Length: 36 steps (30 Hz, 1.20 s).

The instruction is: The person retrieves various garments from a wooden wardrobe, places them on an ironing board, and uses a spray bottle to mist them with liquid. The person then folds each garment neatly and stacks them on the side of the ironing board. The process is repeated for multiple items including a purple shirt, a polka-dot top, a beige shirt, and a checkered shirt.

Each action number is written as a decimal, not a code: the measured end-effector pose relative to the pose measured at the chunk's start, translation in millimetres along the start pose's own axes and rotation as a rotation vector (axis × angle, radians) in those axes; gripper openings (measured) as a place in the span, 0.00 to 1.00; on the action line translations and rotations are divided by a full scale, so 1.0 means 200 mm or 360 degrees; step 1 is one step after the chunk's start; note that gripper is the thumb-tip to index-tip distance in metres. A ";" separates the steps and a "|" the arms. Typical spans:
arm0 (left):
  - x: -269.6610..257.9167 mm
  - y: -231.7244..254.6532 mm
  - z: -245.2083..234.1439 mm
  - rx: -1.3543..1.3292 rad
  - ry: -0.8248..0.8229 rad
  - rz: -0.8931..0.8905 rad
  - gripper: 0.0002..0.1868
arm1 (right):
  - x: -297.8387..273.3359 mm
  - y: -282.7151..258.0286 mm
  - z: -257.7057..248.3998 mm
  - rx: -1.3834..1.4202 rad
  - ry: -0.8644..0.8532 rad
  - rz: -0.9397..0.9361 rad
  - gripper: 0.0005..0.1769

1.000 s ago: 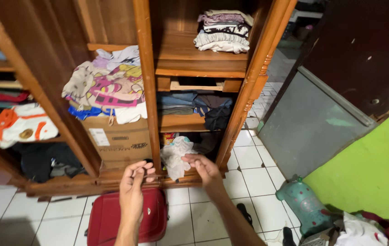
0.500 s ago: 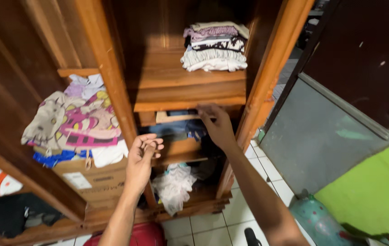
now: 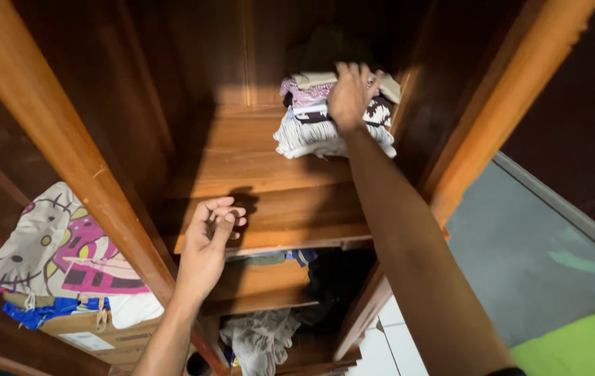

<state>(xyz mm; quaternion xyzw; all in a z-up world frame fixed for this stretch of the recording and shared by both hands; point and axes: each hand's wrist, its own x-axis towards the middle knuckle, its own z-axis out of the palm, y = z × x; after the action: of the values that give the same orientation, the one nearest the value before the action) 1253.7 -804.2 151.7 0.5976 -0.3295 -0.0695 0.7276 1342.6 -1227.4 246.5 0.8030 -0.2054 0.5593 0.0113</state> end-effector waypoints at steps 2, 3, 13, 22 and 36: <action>0.04 -0.01 -0.01 0.0003 -0.0004 0.0010 0.16 | 0.07 0.04 0.04 -0.0068 -0.0213 0.0228 0.25; 0.06 -0.01 -0.02 0.0002 -0.0006 0.0018 0.16 | 0.10 0.07 0.06 0.0011 -0.0394 0.0418 0.22; 0.41 -0.18 0.21 -0.0173 -0.0146 -0.0036 0.18 | 0.29 0.11 0.18 -0.0368 -0.0322 0.0187 0.08; 0.83 -0.17 0.44 -0.1332 -0.0214 -0.0828 0.53 | -0.18 -0.46 -0.60 0.0266 -0.0031 -0.0205 0.08; 0.33 -0.45 0.14 -0.0877 0.0101 -0.1033 0.08 | -0.95 -0.48 -1.29 0.1200 -0.1386 0.0123 0.15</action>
<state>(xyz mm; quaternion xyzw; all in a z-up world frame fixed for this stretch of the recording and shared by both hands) 1314.4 -885.0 97.5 0.4555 -0.0709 -0.3619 0.8102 1089.7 -1015.9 191.2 0.8997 -0.0068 0.2116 -0.3817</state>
